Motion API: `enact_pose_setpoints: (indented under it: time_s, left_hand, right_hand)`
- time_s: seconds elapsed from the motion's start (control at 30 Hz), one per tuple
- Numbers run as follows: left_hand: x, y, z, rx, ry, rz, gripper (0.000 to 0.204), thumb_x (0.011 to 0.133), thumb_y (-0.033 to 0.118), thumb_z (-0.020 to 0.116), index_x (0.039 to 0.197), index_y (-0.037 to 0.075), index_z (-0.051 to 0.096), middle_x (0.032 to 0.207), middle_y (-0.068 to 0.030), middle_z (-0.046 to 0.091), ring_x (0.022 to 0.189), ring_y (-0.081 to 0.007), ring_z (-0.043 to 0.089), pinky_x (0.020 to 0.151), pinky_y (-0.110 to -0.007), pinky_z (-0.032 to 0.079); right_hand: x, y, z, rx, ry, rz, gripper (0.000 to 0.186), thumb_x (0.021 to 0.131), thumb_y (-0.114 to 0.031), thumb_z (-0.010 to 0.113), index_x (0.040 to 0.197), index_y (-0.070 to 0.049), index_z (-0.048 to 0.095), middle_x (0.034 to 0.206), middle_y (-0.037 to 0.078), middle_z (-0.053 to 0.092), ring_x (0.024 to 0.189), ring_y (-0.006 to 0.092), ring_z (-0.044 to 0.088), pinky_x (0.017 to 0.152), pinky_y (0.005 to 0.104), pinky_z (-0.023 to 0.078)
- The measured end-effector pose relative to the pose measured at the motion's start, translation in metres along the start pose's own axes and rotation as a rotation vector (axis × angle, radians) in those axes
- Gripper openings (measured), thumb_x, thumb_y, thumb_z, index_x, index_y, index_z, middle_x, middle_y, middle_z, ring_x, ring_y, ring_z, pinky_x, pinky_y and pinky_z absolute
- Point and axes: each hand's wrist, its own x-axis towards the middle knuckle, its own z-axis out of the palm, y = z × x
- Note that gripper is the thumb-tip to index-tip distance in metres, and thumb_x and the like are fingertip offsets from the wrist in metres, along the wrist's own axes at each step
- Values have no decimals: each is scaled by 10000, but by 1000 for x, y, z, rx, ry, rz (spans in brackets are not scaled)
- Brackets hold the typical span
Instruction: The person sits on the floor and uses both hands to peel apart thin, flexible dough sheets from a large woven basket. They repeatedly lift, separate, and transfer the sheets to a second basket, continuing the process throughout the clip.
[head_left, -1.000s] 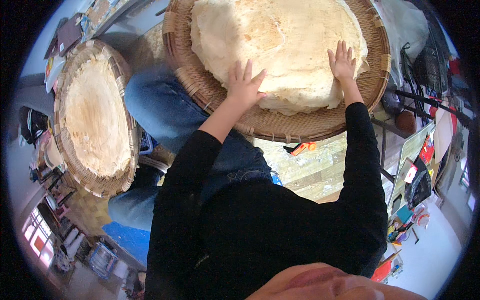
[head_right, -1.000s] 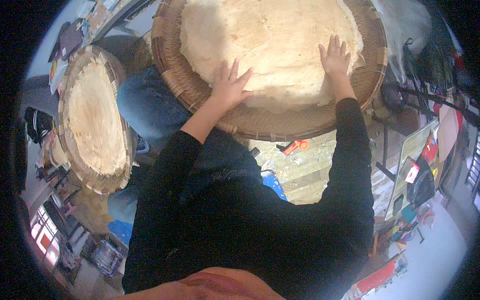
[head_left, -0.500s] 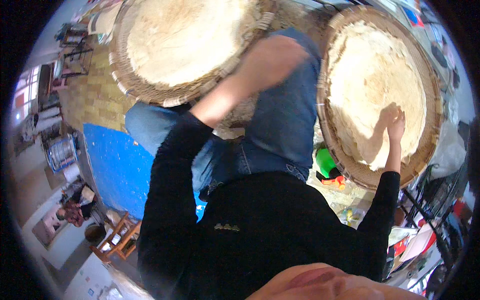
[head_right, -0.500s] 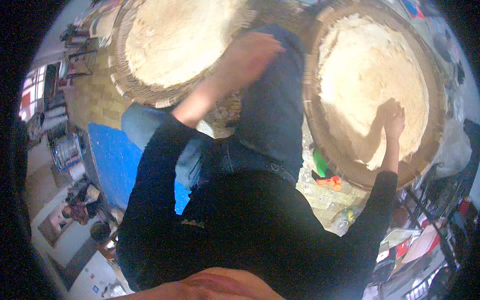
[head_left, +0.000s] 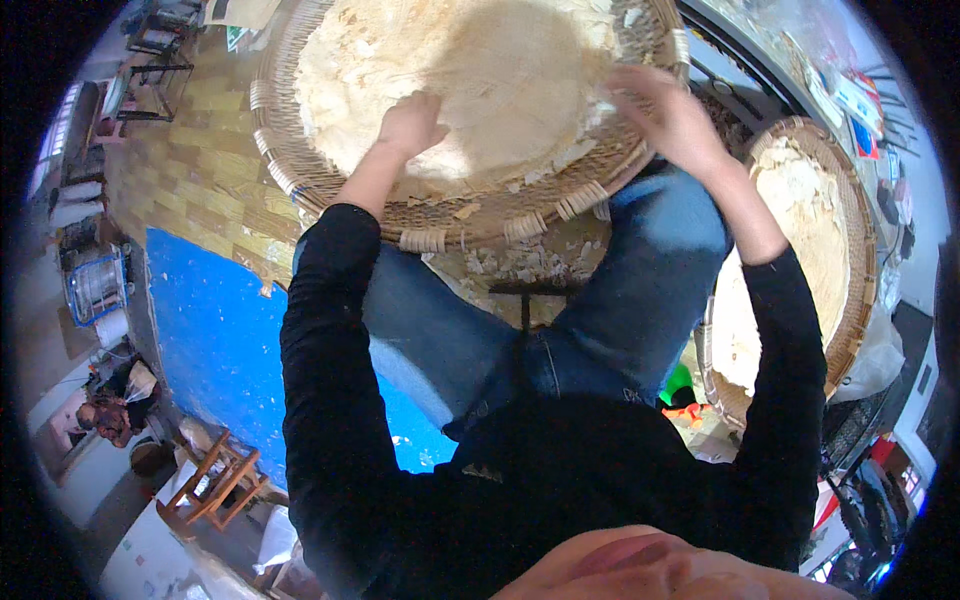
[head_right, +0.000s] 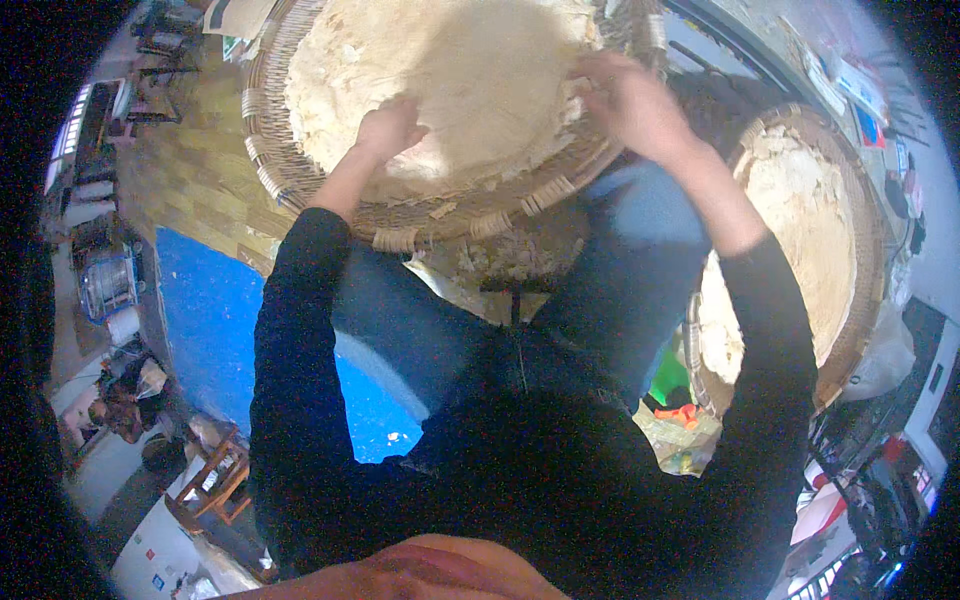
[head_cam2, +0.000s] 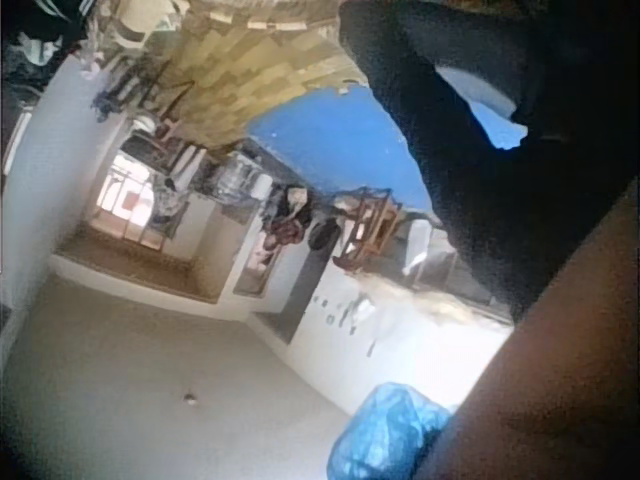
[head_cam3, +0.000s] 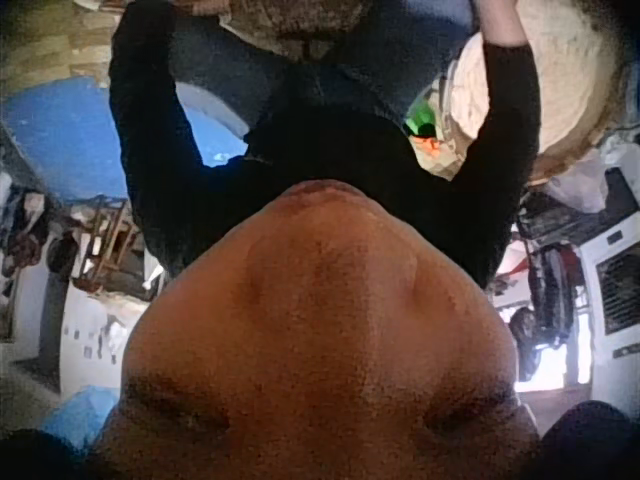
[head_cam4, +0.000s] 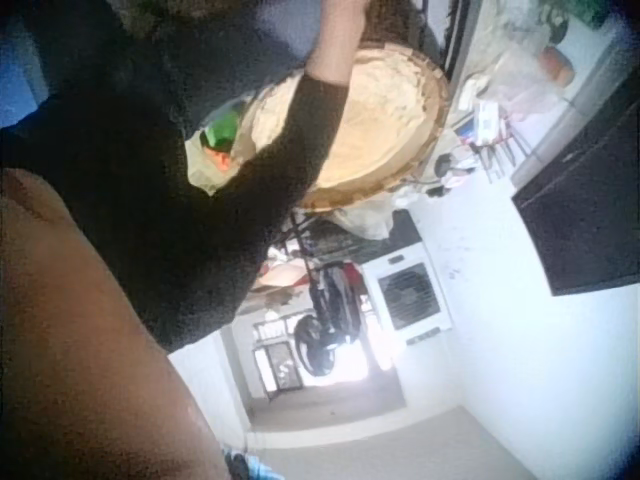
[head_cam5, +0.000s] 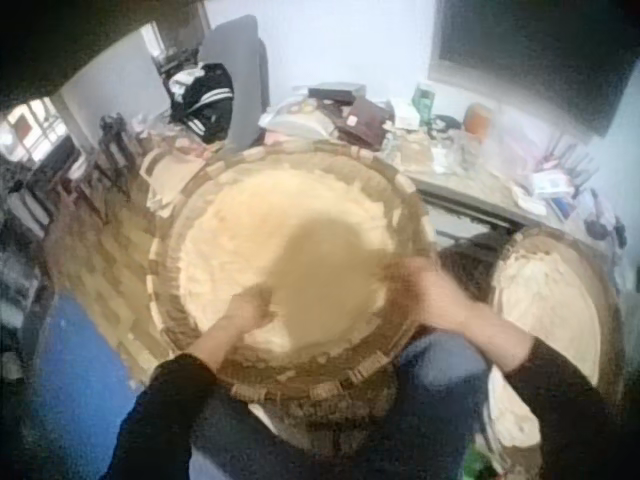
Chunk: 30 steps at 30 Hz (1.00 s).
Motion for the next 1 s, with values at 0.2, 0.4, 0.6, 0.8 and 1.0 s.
enact_pose_setpoints:
  time_s: [0.2,0.4,0.6,0.8,1.0]
  left_hand:
    - [24,-13,-3,-100,8,-55,251,902,144,498,1095,14,589,1004,-176,650,958,-355,648,815,-427,545]
    - [26,-15,-67,-798,224,-429,186,893,112,512,1031,-9,542,992,-225,634,969,-385,618,813,-461,498]
    - [22,-2,-100,-606,356,-157,196,903,145,533,1027,-7,536,976,-219,627,955,-401,598,810,-478,470]
    - [15,-23,-95,-405,427,-208,100,859,84,567,918,8,594,933,-190,600,942,-368,590,796,-457,488]
    - [20,-31,-94,-537,535,-316,88,826,28,555,892,23,613,936,-147,569,933,-328,588,778,-412,484]
  right_hand:
    - [90,-8,121,-27,-580,54,350,957,-377,553,1158,-108,651,1143,110,657,1060,276,636,906,373,497]
    - [105,7,182,1196,-718,942,726,956,-629,435,1288,11,520,1218,149,628,1000,245,638,933,345,473]
    - [152,50,231,1714,-432,1263,652,957,-535,494,1372,-33,469,1230,178,611,1070,300,609,901,419,493]
    - [179,63,242,359,-75,159,640,945,-357,592,1445,-23,372,1012,241,680,898,328,682,779,435,550]
    - [167,45,221,1902,-247,1081,605,946,-278,607,1430,-3,372,1039,197,676,939,294,670,803,402,544]
